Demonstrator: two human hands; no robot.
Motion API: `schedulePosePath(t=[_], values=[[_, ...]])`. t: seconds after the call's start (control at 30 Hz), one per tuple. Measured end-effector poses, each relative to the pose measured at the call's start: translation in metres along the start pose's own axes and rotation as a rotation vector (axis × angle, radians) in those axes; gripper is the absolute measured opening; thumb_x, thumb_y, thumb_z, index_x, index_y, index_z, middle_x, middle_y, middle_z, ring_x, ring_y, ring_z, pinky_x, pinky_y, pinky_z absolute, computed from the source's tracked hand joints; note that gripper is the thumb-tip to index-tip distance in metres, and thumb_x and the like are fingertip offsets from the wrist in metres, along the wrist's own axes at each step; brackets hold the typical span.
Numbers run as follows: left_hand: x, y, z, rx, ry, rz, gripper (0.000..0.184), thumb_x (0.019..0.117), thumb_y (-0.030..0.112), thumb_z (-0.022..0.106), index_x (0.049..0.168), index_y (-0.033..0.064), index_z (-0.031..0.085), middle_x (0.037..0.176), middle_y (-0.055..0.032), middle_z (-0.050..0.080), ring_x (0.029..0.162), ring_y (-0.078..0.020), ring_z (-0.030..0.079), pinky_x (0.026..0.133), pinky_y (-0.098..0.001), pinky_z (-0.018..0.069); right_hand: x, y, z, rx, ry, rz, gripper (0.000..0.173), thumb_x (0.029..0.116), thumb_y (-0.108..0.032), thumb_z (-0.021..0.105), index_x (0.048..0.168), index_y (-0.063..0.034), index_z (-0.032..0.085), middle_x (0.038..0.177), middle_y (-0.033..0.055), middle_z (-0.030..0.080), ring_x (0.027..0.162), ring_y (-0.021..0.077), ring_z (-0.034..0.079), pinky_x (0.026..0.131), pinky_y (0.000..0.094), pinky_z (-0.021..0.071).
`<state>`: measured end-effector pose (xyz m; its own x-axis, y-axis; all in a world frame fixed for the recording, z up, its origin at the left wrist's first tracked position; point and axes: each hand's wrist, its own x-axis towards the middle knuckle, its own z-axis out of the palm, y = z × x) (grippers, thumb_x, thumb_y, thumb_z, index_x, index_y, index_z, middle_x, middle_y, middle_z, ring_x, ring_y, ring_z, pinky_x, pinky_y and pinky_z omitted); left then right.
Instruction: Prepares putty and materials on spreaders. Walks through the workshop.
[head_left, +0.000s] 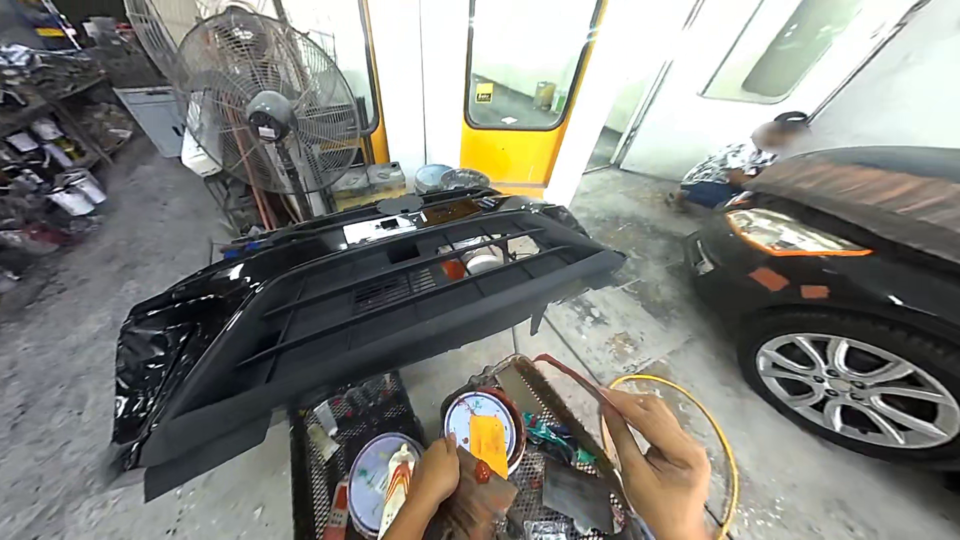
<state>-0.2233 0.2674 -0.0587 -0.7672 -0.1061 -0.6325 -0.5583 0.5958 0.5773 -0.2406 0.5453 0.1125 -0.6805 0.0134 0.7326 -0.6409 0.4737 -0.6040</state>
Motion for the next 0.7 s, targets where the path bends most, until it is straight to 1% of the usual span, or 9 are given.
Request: schedulePosePath(t=[0.07,0.17,0.27,0.33,0.37,0.43,0.5,0.63,0.7], values=[[0.0,-0.001,0.005,0.034,-0.032,-0.017,0.07,0.1101,0.051,0.019,0.127,0.0016,0.066,0.129,-0.023,0.065,0.126,-0.0367,0.06,0.106,-0.06,0.0445,-0.006,-0.01,0.0,0.18,0.142,0.113,0.02,0.0928,-0.005,0.069,0.109,-0.0125,0.08,0.107,0.0019,0.077,0.1,0.0151,0.072,0.092,0.032,0.0602],[0.001,-0.008,0.006,0.058,-0.064,-0.03,0.075,0.1078,0.058,0.024,0.113,-0.0017,0.07,0.116,-0.0252,0.068,0.115,-0.0392,0.065,0.099,-0.0612,0.0481,-0.017,-0.023,0.009,0.502,0.338,0.404,0.019,0.09,0.003,0.069,0.107,-0.0043,0.076,0.1,0.0062,0.077,0.091,0.0173,0.074,0.086,0.0352,0.0633],[-0.002,-0.015,0.001,-0.001,-0.039,-0.04,0.082,0.1039,0.067,0.027,0.107,-0.0026,0.071,0.11,-0.0254,0.069,0.11,-0.0397,0.066,0.096,-0.0622,0.0493,-0.022,-0.033,0.018,0.737,0.42,0.675,0.019,0.0904,0.006,0.066,0.107,-0.0006,0.072,0.095,0.0121,0.076,0.085,0.022,0.075,0.081,0.0414,0.0643],[-0.015,-0.011,-0.01,-0.147,0.024,0.047,0.08,0.1032,0.067,0.03,0.096,0.0003,0.072,0.098,-0.0213,0.071,0.098,-0.0351,0.068,0.09,-0.0591,0.0523,-0.022,-0.035,0.023,0.803,0.41,0.74,0.019,0.0915,0.007,0.063,0.108,0.0,0.068,0.096,0.0136,0.075,0.085,0.023,0.074,0.08,0.0423,0.0643],[-0.026,-0.006,-0.018,-0.258,0.06,0.127,0.073,0.1038,0.064,0.034,0.093,0.003,0.073,0.091,-0.0171,0.071,0.092,-0.0303,0.069,0.086,-0.0552,0.0543,-0.022,-0.035,0.025,0.825,0.379,0.727,0.021,0.0916,0.006,0.063,0.111,0.0001,0.066,0.098,0.0144,0.075,0.086,0.0233,0.075,0.08,0.0424,0.0643],[-0.053,0.009,-0.036,-0.491,0.112,0.336,0.053,0.1042,0.053,0.048,0.097,0.0067,0.073,0.088,-0.0086,0.07,0.087,-0.0203,0.069,0.084,-0.0449,0.0572,-0.023,-0.034,0.028,0.848,0.269,0.656,0.027,0.0918,0.005,0.064,0.118,-0.0015,0.064,0.102,0.015,0.074,0.091,0.0238,0.074,0.084,0.0428,0.0635],[-0.08,0.027,-0.054,-0.628,0.207,0.567,0.034,0.1034,0.04,0.056,0.097,0.008,0.067,0.085,-0.0042,0.066,0.081,-0.016,0.066,0.078,-0.037,0.0572,-0.022,-0.035,0.031,0.865,0.134,0.562,0.03,0.0932,0.003,0.065,0.123,-0.0035,0.063,0.107,0.0151,0.074,0.095,0.0243,0.074,0.086,0.0426,0.0628],[-0.117,0.057,-0.088,-0.539,0.578,0.954,0.032,0.1051,0.039,0.056,0.101,0.0083,0.062,0.08,0.0011,0.063,0.072,-0.0083,0.063,0.067,-0.0265,0.0571,-0.01,-0.049,0.038,0.794,-0.164,0.295,0.026,0.0972,-0.01,0.068,0.123,-0.013,0.072,0.112,0.0061,0.075,0.099,0.0159,0.073,0.088,0.0315,0.0615],[-0.127,0.063,-0.102,-0.434,0.758,1.059,0.033,0.1049,0.041,0.056,0.101,0.0093,0.063,0.082,0.0033,0.064,0.072,-0.0039,0.062,0.066,-0.0222,0.0564,0.003,-0.054,0.04,0.67,-0.34,0.098,0.025,0.1016,-0.015,0.063,0.125,-0.0147,0.072,0.116,0.0047,0.075,0.103,0.0156,0.072,0.091,0.032,0.0613]])
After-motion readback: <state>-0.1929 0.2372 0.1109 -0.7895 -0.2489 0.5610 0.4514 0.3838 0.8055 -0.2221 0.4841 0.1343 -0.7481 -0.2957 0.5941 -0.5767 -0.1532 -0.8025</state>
